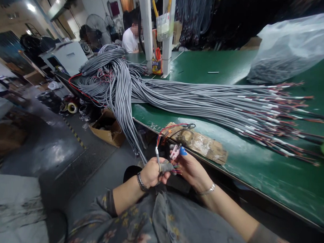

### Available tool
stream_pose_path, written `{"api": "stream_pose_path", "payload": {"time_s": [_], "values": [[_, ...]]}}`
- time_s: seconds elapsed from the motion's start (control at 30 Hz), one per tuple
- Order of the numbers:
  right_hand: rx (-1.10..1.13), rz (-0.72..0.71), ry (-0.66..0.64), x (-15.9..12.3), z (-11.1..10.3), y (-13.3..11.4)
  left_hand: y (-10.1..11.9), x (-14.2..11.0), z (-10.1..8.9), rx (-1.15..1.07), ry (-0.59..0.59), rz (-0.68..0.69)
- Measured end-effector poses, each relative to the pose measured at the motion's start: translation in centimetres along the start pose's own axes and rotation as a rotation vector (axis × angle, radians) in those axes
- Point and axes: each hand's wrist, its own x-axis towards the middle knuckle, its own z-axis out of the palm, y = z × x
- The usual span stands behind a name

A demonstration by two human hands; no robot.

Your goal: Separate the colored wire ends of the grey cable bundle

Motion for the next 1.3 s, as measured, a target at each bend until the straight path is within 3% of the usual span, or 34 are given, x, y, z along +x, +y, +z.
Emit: {"api": "stream_pose_path", "payload": {"time_s": [0.4, 0.63, 0.93, 1.3], "values": [[0.068, 0.105, 0.034, -0.6, 0.6, -0.4, -0.6, -0.8, 0.1, 0.08, 0.016, 0.104], [-0.056, -0.031, 0.089, -0.8, 0.5, -0.2, -1.3, -1.2, 0.3, 0.095, 0.109, 0.217], [-0.146, -0.046, 0.058, -1.0, 1.0, -0.5, -0.7, -0.8, 1.2, 0.062, 0.159, 0.238], [-0.093, -0.036, 0.033, -0.2, 0.4, 0.2, -1.2, -0.1, 1.3, 0.091, 0.178, 0.216]]}}
